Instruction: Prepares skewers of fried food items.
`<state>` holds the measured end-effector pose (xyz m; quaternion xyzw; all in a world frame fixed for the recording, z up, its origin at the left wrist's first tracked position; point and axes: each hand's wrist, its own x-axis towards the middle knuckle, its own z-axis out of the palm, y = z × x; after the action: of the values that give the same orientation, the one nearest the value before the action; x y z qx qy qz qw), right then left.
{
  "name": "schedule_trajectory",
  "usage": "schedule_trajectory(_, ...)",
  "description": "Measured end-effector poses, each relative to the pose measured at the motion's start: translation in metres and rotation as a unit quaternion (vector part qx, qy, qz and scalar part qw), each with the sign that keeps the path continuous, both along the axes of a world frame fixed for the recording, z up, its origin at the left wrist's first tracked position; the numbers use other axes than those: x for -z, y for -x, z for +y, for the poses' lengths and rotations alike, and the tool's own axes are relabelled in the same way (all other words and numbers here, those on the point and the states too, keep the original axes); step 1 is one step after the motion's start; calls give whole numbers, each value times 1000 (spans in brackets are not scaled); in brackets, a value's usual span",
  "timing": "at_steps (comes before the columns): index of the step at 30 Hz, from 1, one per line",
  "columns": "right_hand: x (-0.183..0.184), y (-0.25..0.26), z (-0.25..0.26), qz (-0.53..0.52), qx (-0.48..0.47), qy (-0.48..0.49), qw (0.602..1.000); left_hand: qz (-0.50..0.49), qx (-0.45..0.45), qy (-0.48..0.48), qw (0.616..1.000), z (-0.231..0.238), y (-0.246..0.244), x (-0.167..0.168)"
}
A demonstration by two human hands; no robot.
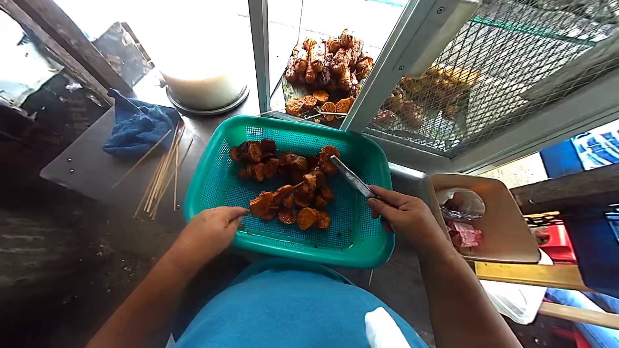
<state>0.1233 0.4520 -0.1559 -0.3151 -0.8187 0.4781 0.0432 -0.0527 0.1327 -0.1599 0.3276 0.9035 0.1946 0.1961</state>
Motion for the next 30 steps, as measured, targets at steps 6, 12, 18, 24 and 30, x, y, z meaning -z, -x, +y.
schedule_trajectory(6, 1, 3, -7, 55, 21, 163, 985, -205, -100, -221, 948, -2, -14, -4)
schedule_trajectory(12, 6, 8, -21, 97, 33, 202, 974, -327, -126, -300, 887, 7, -32, 6)
schedule_trajectory(18, 7, 5, -31, 128, 26, 127, 983, -340, -132, -322, 874, 7, -35, 6)
schedule_trajectory(24, 4, 4, -36, 122, 6, 83, 989, -362, -134, -334, 860, 4, -35, 7)
schedule_trajectory(30, 6, 5, -47, 102, -49, 68, 991, -387, -119, -338, 850, -4, -33, 7)
